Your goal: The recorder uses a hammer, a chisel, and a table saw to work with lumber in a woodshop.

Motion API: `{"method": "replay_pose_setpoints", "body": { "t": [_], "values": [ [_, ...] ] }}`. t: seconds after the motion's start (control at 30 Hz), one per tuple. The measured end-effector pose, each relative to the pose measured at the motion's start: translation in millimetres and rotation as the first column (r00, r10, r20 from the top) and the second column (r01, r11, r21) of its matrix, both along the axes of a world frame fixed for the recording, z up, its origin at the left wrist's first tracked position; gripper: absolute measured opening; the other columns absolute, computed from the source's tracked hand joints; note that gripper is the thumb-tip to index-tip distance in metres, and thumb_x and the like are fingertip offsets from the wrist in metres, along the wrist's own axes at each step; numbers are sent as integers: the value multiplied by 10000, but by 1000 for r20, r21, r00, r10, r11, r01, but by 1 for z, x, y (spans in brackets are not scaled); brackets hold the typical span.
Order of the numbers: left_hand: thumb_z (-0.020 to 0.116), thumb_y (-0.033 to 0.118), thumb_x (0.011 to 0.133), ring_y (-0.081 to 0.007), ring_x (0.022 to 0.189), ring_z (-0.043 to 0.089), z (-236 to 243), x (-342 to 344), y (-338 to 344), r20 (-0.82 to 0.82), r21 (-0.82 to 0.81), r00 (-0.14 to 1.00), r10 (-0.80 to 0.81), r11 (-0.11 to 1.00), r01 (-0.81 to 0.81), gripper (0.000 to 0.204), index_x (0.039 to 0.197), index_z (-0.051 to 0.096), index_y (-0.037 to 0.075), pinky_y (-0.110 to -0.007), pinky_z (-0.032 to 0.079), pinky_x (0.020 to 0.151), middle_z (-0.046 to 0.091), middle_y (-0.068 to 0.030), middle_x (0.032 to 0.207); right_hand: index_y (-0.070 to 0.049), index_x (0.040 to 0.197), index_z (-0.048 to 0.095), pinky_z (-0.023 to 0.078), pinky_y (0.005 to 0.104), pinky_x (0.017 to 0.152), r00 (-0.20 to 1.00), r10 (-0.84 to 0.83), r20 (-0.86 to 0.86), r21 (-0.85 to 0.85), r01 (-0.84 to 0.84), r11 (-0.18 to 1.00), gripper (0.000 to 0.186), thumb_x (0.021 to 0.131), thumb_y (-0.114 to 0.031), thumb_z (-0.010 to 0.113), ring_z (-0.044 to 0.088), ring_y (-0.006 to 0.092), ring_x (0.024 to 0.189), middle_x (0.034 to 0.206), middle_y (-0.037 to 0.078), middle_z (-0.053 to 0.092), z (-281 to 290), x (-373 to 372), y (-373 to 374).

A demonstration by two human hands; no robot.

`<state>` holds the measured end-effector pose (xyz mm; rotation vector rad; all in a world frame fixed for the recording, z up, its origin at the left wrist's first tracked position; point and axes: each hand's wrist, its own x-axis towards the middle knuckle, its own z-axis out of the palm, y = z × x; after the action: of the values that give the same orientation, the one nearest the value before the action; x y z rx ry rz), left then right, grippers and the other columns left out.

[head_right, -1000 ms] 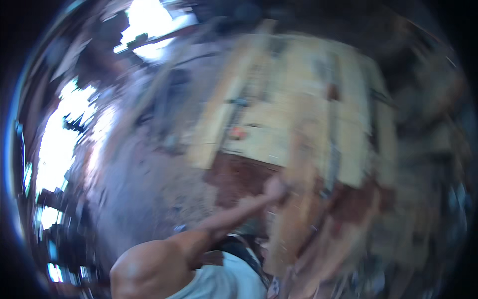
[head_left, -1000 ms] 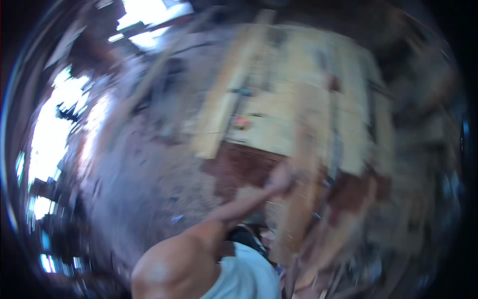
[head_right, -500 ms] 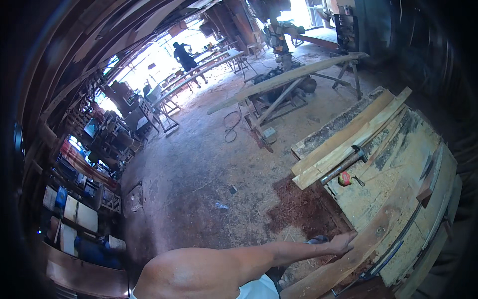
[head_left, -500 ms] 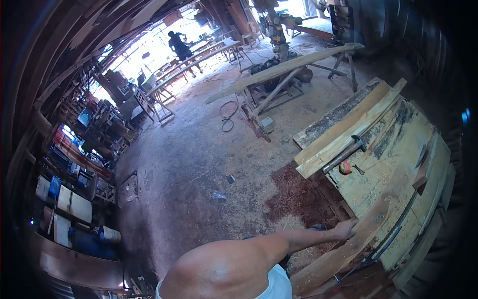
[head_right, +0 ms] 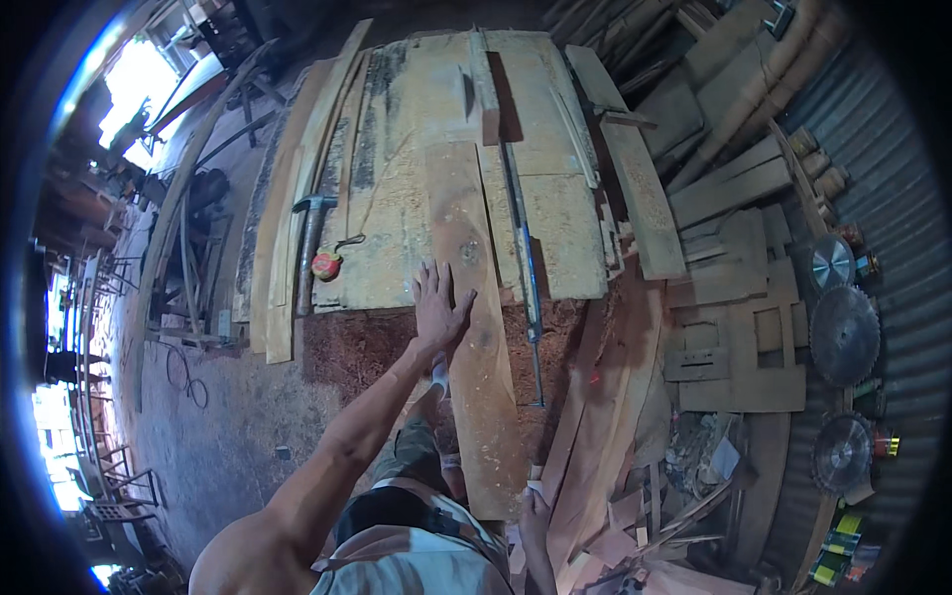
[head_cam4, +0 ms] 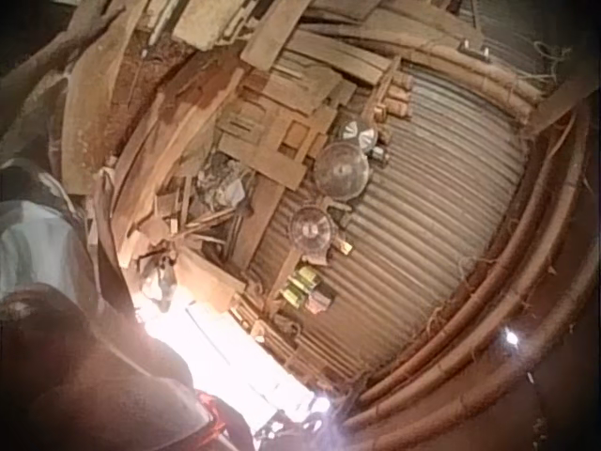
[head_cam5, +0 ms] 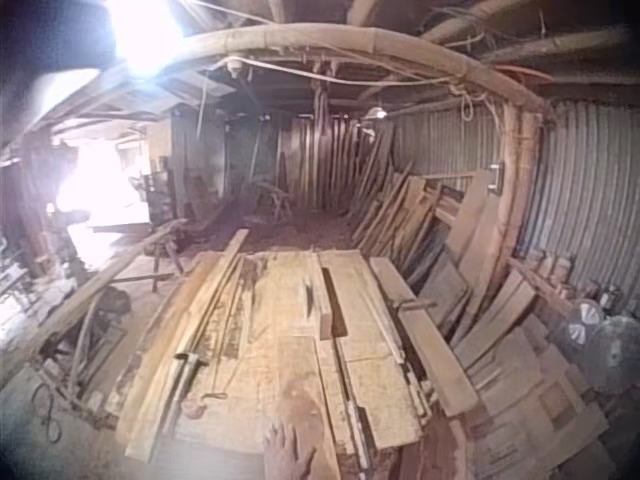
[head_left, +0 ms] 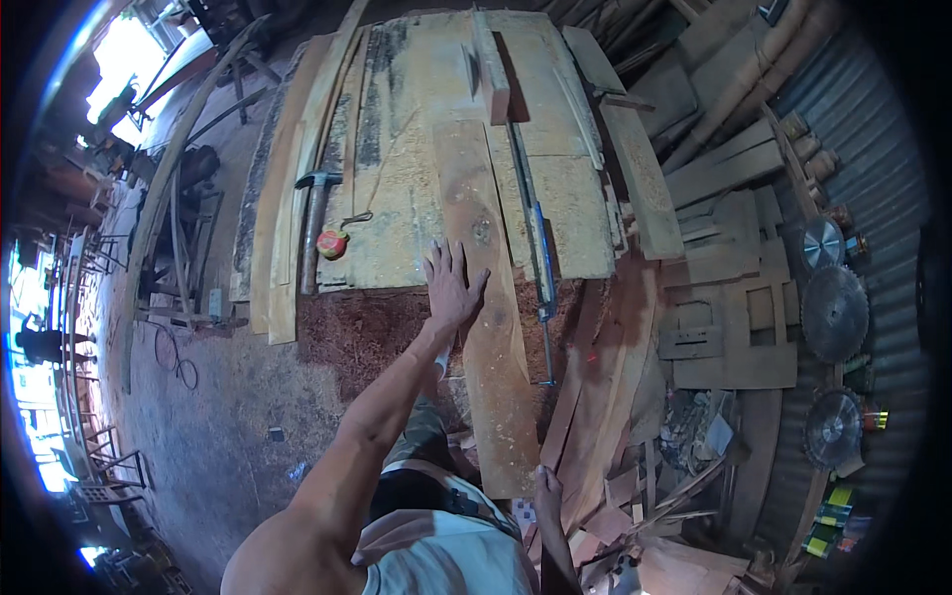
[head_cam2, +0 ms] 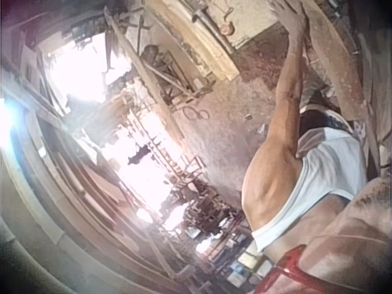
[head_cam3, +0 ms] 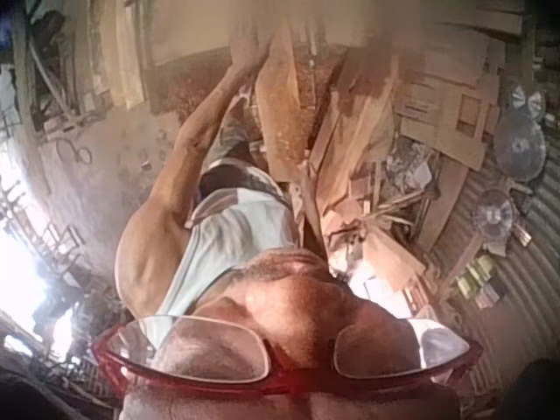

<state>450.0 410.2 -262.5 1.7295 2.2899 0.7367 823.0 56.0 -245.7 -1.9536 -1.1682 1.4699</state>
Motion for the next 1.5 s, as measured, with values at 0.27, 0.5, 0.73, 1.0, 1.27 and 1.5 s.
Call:
{"method": "replay_pose_setpoints", "body": {
  "t": [0.27,0.5,0.73,1.0,1.27,1.5],
  "values": [
    [640,604,1083,-552,1704,176,-14,-6,59,8,41,1000,22,999,-22,910,1720,424,-9,-684,123,1372,297,-352,1803,2,1221,747,569,346,660,1000,7,-19,-42,-8,999,442,1220,-365,501,676,139,758,944,74,733,-15,-14,48],
    [650,597,1077,-543,1705,186,-13,-17,81,21,39,999,26,999,-26,906,1716,435,-8,-677,124,1375,309,-343,1802,28,1196,732,566,407,806,998,-61,-28,-107,58,993,481,1216,-392,497,669,198,873,964,110,731,6,-32,81],
    [658,600,1069,-535,1700,209,-14,-29,103,28,28,999,32,999,-33,902,1718,447,10,-673,138,1374,338,-337,1792,22,1306,731,548,351,514,999,-29,14,-114,31,993,544,1205,-464,506,660,165,628,973,160,768,28,-52,109],
    [672,566,1069,-532,1699,222,-13,-39,123,12,60,999,34,998,-34,857,1701,484,20,-664,163,1371,365,-329,1784,38,1196,720,555,485,742,995,-10,99,-107,21,994,473,1193,-391,523,701,308,794,941,245,730,7,-58,122],
    [629,551,1100,-517,1709,211,-14,-57,156,24,-18,999,33,999,-33,810,1701,488,26,-687,129,1370,358,-327,1790,58,1082,691,521,477,827,995,-63,76,45,60,997,409,1182,-314,554,622,318,830,925,223,690,0,-78,153],
    [567,467,1144,-523,1706,216,-22,-84,199,-39,-8,999,18,1000,-19,702,1701,495,46,-705,124,1364,373,-323,1784,46,1090,719,515,534,849,993,-42,110,107,31,994,424,1183,-329,544,672,423,865,943,273,721,0,-101,195]
  ]
}}
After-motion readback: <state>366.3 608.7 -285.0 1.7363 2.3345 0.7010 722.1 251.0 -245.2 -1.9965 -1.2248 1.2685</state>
